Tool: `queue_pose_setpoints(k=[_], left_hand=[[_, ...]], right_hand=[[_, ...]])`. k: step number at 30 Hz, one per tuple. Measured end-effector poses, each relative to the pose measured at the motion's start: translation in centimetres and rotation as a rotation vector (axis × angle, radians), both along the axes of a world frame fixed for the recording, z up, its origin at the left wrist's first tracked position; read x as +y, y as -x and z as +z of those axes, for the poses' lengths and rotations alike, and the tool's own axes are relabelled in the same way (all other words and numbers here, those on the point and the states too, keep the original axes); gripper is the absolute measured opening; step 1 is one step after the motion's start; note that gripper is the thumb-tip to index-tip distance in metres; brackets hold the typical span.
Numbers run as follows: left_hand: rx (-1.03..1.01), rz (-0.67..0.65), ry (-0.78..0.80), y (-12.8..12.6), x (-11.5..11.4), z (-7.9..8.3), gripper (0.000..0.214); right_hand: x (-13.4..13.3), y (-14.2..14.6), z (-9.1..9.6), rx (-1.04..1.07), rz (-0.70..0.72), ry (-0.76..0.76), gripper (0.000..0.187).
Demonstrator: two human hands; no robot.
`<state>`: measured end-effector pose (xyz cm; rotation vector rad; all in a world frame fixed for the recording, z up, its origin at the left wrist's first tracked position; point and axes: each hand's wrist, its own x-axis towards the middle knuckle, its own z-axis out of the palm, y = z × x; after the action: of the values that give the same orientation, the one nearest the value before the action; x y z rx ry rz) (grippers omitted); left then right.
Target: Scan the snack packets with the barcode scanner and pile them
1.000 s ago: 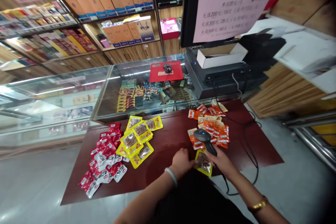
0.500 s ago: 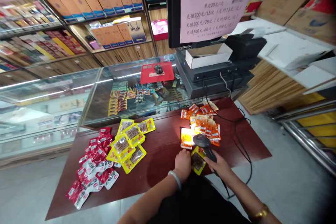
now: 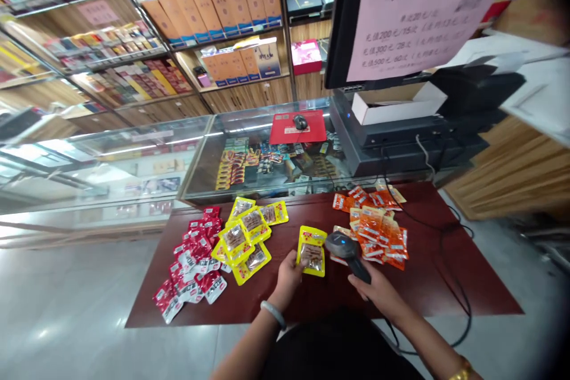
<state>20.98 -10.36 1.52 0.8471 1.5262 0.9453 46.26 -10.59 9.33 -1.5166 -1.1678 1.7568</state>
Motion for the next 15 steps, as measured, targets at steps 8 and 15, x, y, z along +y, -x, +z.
queue_pose_setpoints(k=[8,15], left_hand=[[-0.009,0.224,-0.052,4.8,-0.3,1.8,0.031],[0.008,0.370,-0.004,7.8,-0.1,2.6,0.029]], right_hand=[[1.1,5.3,0.6,0.006,0.157,-0.018,0.057],[2.1,9.7,0.6,0.015,0.403,-0.125,0.061]])
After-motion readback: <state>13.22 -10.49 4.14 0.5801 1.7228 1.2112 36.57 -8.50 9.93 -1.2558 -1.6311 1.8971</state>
